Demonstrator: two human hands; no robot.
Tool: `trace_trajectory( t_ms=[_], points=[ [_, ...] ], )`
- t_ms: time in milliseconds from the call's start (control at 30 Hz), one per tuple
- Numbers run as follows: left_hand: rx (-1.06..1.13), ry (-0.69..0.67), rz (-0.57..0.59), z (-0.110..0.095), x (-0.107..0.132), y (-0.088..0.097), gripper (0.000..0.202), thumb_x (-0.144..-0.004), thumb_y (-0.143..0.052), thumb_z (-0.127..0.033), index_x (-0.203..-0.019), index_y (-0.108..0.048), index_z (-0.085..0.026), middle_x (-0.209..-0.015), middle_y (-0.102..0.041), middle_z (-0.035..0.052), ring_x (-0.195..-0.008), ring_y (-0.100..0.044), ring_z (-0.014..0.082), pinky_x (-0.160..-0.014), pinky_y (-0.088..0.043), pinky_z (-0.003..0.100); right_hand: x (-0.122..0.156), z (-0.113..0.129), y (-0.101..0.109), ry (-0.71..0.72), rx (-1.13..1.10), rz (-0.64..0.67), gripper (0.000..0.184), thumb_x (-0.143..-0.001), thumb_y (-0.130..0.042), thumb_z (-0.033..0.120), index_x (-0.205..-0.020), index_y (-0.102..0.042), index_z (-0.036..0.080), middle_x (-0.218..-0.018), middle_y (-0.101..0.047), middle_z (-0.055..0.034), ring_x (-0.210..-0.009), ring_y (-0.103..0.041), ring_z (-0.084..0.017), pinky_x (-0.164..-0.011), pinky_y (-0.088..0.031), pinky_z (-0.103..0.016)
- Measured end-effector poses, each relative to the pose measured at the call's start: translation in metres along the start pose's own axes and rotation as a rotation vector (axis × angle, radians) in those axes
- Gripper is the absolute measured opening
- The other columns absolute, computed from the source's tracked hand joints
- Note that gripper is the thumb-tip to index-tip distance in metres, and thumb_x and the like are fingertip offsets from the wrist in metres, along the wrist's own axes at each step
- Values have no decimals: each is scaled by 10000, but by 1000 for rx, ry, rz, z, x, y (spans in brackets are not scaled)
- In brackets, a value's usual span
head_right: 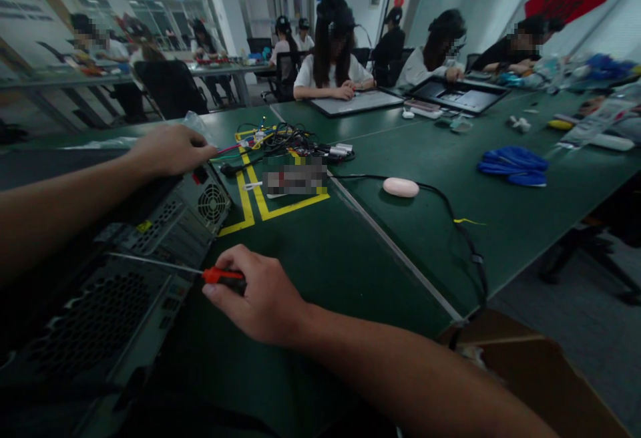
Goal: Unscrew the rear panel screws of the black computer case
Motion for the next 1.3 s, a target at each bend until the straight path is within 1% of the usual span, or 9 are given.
trace_trajectory(
  t_ms=[267, 400, 600, 700, 800, 900, 1033, 1167, 1300],
  points=[
    [-27, -12, 15, -1, 1, 1, 856, -1056, -406, -701, -1409, -952, -144, -1327, -880, 278, -1228, -800, 490, -943, -602, 557, 1, 0, 0, -30, -19, 5, 207, -1066, -844, 387, -1125, -700, 251, -960, -761, 3, -800, -686, -181, -766, -561, -312],
    [-39, -19, 11, -1, 0, 1, 867, -1056, -390, -707, -1390, -957, -142, -1313, -886, 275, -1217, -805, 479, -933, -596, 543, 2, 0, 1, 8, -21, -24, 189, -1087, -824, 407, -1116, -746, 238, -977, -774, -14, -824, -703, -190, -794, -570, -323],
    [-43, -17, 35, -3, 1, 1, 863, -1074, -390, -689, -1421, -947, -130, -1350, -882, 281, -1240, -809, 488, -978, -612, 567, 0, 2, 2, 57, 62, -29, 310, -1176, -712, 490, -1056, -804, 220, -975, -793, -56, -897, -731, -222, -873, -581, -361],
    [-29, -13, 20, -3, 1, 1, 822, -1076, -420, -667, -1424, -948, -142, -1373, -879, 271, -1271, -803, 491, -1013, -625, 583, 0, 2, -1, 34, 17, -13, 286, -1163, -703, 483, -1091, -790, 221, -984, -791, -50, -883, -730, -216, -867, -585, -362],
    [-2, 2, -6, -2, 2, 2, 792, -1066, -458, -672, -1408, -961, -164, -1335, -886, 265, -1256, -803, 496, -1035, -632, 608, 1, 0, -2, -34, -40, 2, 275, -1047, -837, 467, -1162, -732, 240, -933, -753, 4, -782, -683, -187, -784, -572, -335],
    [8, 4, -7, -1, 2, 2, 790, -1057, -473, -683, -1381, -973, -164, -1309, -888, 272, -1250, -799, 510, -1040, -632, 623, 1, -1, -1, -60, -44, 1, 330, -959, -896, 417, -1134, -663, 261, -908, -718, 32, -746, -652, -174, -754, -562, -325],
    [6, 3, 2, 0, 0, 0, 795, -1055, -474, -699, -1375, -971, -167, -1310, -888, 271, -1244, -801, 505, -1033, -629, 607, 0, 1, 0, -23, -17, -16, 264, -984, -842, 385, -1068, -620, 271, -943, -736, 11, -794, -675, -188, -806, -596, -347],
    [40, -7, -11, 3, -2, -1, 785, -1030, -520, -716, -1364, -974, -170, -1304, -889, 273, -1206, -796, 516, -999, -628, 612, 0, 0, -1, -32, -6, -12, 248, -1021, -827, 399, -1084, -623, 274, -952, -742, 3, -801, -683, -198, -800, -595, -353],
    [18, -9, -6, 2, -2, -1, 821, -1035, -470, -733, -1368, -973, -175, -1282, -893, 268, -1205, -793, 494, -981, -623, 583, 0, 1, 0, -22, -14, -8, 254, -1028, -823, 413, -1085, -619, 273, -964, -741, -3, -817, -693, -206, -827, -594, -364]
  ],
)
Point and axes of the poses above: each hand's wrist, its own x-axis away from the middle knuckle, its own y-axis out of the back of the hand, z = x × y, the point moved 6 cm from there along -x, towards the middle knuckle
